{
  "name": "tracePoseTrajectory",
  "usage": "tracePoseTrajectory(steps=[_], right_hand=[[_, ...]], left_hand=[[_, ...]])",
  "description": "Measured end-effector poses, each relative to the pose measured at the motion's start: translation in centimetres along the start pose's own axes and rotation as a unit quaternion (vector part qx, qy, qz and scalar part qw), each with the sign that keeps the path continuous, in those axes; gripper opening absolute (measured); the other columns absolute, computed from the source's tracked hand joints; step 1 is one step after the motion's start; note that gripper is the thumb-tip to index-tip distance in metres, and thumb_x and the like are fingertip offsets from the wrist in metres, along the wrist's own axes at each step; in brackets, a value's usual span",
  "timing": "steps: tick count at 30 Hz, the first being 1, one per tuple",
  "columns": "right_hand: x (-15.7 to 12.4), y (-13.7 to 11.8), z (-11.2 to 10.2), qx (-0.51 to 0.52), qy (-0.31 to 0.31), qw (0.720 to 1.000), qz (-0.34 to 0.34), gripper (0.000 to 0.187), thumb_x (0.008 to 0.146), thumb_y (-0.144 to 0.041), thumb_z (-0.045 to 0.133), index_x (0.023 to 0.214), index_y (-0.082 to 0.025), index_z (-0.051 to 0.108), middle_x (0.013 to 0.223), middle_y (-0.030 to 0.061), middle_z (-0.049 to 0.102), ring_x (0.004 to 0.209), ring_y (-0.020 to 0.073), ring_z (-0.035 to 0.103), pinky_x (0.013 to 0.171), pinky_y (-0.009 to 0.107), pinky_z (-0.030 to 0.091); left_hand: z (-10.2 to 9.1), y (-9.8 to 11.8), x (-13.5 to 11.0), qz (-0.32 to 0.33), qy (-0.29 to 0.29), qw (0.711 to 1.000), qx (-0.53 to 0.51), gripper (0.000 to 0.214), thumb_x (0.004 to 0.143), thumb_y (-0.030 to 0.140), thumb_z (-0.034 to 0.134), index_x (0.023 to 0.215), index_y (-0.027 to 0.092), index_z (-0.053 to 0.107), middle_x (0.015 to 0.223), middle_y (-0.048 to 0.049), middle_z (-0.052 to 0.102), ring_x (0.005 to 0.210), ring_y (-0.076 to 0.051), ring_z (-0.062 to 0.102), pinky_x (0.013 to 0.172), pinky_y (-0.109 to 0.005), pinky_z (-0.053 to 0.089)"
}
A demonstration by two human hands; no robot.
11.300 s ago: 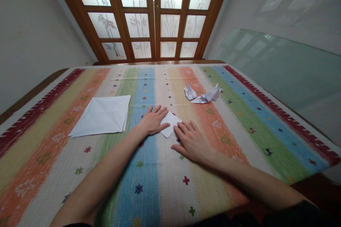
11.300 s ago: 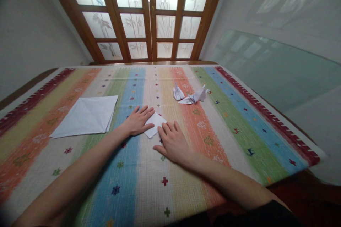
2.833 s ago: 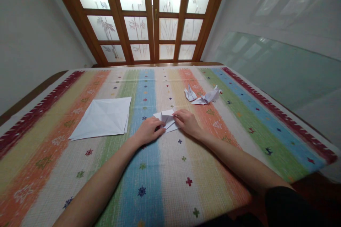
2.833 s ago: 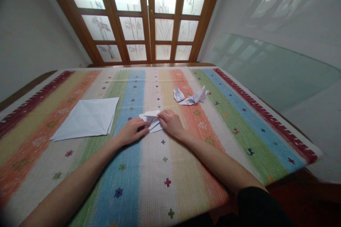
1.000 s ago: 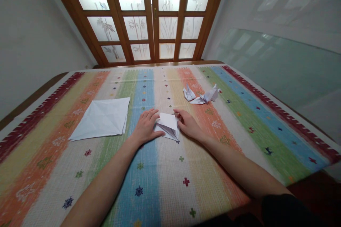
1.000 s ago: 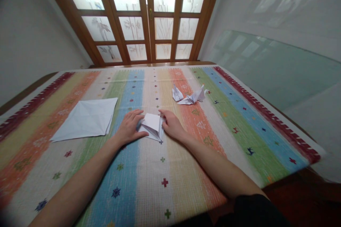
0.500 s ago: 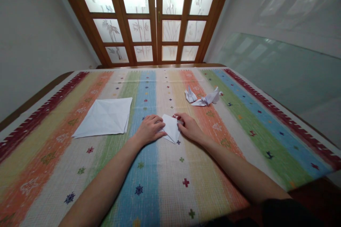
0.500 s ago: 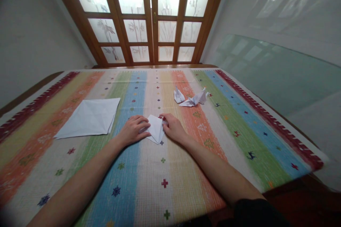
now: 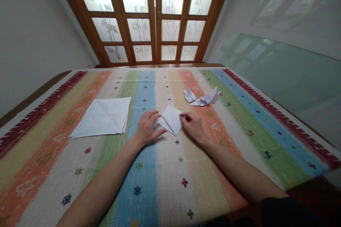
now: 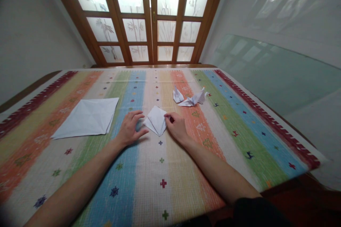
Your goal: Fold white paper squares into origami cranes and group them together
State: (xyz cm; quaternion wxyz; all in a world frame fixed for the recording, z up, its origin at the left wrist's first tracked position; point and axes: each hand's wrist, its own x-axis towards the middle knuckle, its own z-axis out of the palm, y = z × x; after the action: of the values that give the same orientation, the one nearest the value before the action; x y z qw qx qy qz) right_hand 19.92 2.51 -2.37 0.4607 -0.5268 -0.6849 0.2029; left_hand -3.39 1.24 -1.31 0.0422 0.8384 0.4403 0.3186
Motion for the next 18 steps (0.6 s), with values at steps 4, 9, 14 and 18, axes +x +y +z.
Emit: tracePoseTrajectory(steps=[4, 9, 14, 18], right_hand=[[-0.6, -0.7, 0.2, 0.033, 0.032, 0.998, -0.037, 0.016, 0.084, -0.028, 0.056, 0.091, -0.019, 0.068, 0.079, 0.0051, 0.071, 0.069, 0.0178, 0.065, 0.065, 0.032, 0.052], [-1.9, -2.4, 0.2, 0.071, -0.080, 0.969, -0.223, 0.042, 0.090, -0.023, 0.050, 0.132, -0.024, 0.048, 0.119, 0.0095, 0.066, 0.111, 0.0217, 0.062, 0.094, 0.042, 0.052], [-2.2, -2.6, 0.5, 0.048, -0.080, 0.945, -0.315, 0.058, 0.087, -0.020, 0.055, 0.142, -0.027, 0.035, 0.135, 0.0115, 0.053, 0.132, 0.0255, 0.044, 0.107, 0.051, 0.041], [-1.5, -1.3, 1.1, 0.070, -0.001, 0.990, -0.126, 0.068, 0.080, -0.034, 0.067, 0.140, -0.026, 0.035, 0.137, 0.0145, 0.047, 0.124, 0.0289, 0.051, 0.100, 0.052, 0.046]], left_hand=[[0.9, 1.7, -0.1, 0.003, 0.014, 0.995, -0.097, 0.067, 0.074, 0.059, 0.067, 0.124, 0.018, 0.051, 0.120, -0.0148, 0.060, 0.111, -0.031, 0.055, 0.096, -0.049, 0.043], [2.1, 3.8, -0.2, -0.099, 0.030, 0.954, -0.283, 0.095, 0.064, 0.052, 0.078, 0.142, 0.019, 0.035, 0.138, -0.0180, 0.050, 0.122, -0.032, 0.053, 0.101, -0.049, 0.042], [2.1, 3.9, 0.3, -0.274, 0.137, 0.851, -0.427, 0.047, 0.078, 0.037, 0.064, 0.119, 0.016, 0.056, 0.113, -0.0115, 0.066, 0.097, -0.023, 0.066, 0.086, -0.037, 0.053], [2.4, 3.1, 0.6, -0.340, 0.188, 0.799, -0.459, 0.053, 0.072, 0.026, 0.067, 0.121, 0.016, 0.049, 0.098, -0.0075, 0.068, 0.081, -0.020, 0.068, 0.074, -0.034, 0.056]])
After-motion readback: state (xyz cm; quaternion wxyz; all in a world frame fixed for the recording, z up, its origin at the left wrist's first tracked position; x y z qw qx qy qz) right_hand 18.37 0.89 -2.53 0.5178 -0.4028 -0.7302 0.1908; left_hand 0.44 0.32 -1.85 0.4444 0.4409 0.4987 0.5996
